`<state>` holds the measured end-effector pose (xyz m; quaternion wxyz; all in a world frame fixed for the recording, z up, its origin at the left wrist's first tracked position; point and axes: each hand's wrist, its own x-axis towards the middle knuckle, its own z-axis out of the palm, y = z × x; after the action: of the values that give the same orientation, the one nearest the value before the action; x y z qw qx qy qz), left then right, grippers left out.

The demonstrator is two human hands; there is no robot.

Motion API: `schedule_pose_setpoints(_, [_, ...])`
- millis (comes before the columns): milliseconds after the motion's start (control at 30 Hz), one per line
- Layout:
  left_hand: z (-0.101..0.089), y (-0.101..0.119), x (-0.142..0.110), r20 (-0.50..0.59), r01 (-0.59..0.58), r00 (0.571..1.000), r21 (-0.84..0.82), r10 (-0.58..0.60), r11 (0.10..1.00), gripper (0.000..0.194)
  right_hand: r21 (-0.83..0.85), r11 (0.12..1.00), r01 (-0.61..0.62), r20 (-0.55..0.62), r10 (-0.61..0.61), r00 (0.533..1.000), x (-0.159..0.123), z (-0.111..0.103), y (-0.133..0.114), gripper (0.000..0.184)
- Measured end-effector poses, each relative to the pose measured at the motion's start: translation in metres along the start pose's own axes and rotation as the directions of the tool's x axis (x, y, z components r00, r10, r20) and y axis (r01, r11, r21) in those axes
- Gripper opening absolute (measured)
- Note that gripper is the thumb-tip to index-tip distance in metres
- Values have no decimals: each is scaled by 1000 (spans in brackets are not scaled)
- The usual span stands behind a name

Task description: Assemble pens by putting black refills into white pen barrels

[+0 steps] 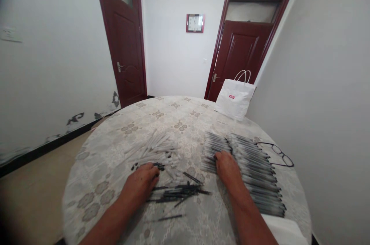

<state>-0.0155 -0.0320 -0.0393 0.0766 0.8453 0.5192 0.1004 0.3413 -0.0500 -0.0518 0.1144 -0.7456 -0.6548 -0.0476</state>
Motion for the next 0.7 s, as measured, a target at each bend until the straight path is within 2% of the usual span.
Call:
schedule_pose_setpoints(200, [1, 0, -1, -4, -31, 1000, -19, 31, 999, 16, -84, 991, 102, -5, -102, 995, 0, 3, 3, 28])
schedule_pose_setpoints(367, [3, -4, -3, -86, -47, 996, -126, 37, 991, 14, -78, 987, 143, -29, -146, 989, 1, 5, 7, 29])
schedule_pose_setpoints(533, [0, -12, -2, -205, 9, 978, -187, -48, 982, 18, -137, 986, 91, -40, -98, 994, 1, 3, 10, 28])
schedule_pose_setpoints(700, [-4, -21, -2, -274, 74, 954, -182, -123, 981, 17, -132, 985, 115, -92, -128, 987, -1, 0, 7, 27])
